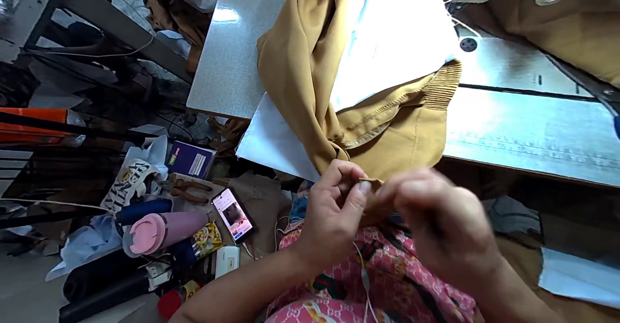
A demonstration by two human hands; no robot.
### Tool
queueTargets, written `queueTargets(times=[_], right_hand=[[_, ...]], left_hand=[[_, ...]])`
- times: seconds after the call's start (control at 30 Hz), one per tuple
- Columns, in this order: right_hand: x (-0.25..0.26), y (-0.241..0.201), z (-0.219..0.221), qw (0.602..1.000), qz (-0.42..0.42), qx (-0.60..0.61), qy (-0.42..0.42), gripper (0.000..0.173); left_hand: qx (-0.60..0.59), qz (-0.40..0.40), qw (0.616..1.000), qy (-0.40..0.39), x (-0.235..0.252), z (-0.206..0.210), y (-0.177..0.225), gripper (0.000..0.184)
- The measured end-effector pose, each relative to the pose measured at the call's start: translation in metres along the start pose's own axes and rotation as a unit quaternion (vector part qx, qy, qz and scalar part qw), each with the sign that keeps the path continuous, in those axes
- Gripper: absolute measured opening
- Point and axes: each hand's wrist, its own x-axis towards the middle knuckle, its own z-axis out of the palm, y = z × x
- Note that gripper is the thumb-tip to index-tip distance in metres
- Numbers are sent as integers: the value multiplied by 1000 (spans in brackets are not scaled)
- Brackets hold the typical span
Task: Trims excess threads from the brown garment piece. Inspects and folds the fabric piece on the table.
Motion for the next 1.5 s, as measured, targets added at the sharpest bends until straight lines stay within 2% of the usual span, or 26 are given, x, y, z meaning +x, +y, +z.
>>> queueTargets(times=[0.07,0.1,0.2,0.27,0.37,0.4,0.47,0.5,0.63,0.7,0.77,0.87,1.0,1.07,1.17,1.27,1.33,1.37,1.47,1.5], right_hand=[[1,6,4,990,-32,-140,-3,13],[2,16,-2,977,-19,-213,-4,12],[7,42,-35,952,87,-293,-9,24],[7,41,-42,965,90,-247,-4,22],[7,31,-25,989,48,-126,-60,37],[7,28,-17,990,35,-120,-69,33],[5,22,-5,993,16,-111,-43,19],[4,18,-2,994,11,-102,-32,14],[3,17,-10,999,27,-5,-36,9],[2,22,-28,997,58,41,-36,7],[2,23,-45,995,89,37,-15,7],[4,13,-50,995,89,36,-8,7],[4,13,-31,990,23,117,-80,10],[8,32,-35,998,-5,-8,-66,10],[20,53,-66,984,35,-168,-42,17],[22,18,-47,986,-27,-164,-29,11],[17,18,-31,980,-65,-180,-45,10],[15,37,-38,974,-53,-214,-47,12],[6,96,-108,950,142,-274,-31,25],[6,100,-122,946,169,-278,-11,30]], left_hand=[[28,15,999,17,0,-3,0,13],[56,47,997,29,-1,-6,-1,13],[115,110,986,49,2,-17,1,11],[114,80,989,47,-1,-18,2,12],[81,71,994,33,1,-15,0,11],[80,78,994,14,1,-15,1,10],[119,81,989,-28,1,-16,3,37],[153,90,983,-36,0,-16,4,44],[240,203,948,-49,-2,-20,6,6],[269,262,925,-55,-4,-24,5,3],[286,302,907,-59,-6,-28,5,4],[301,333,890,-76,-7,-31,4,6],[290,342,890,-81,-5,-32,3,6],[279,341,894,-78,-6,-37,3,6],[275,321,905,-55,-7,-41,0,5],[281,297,911,-50,-8,-36,-3,7],[258,298,918,-52,-6,-36,0,7],[243,288,925,-50,-8,-42,4,6],[244,239,940,6,-4,-72,12,13],[257,215,942,26,0,-80,12,13]])
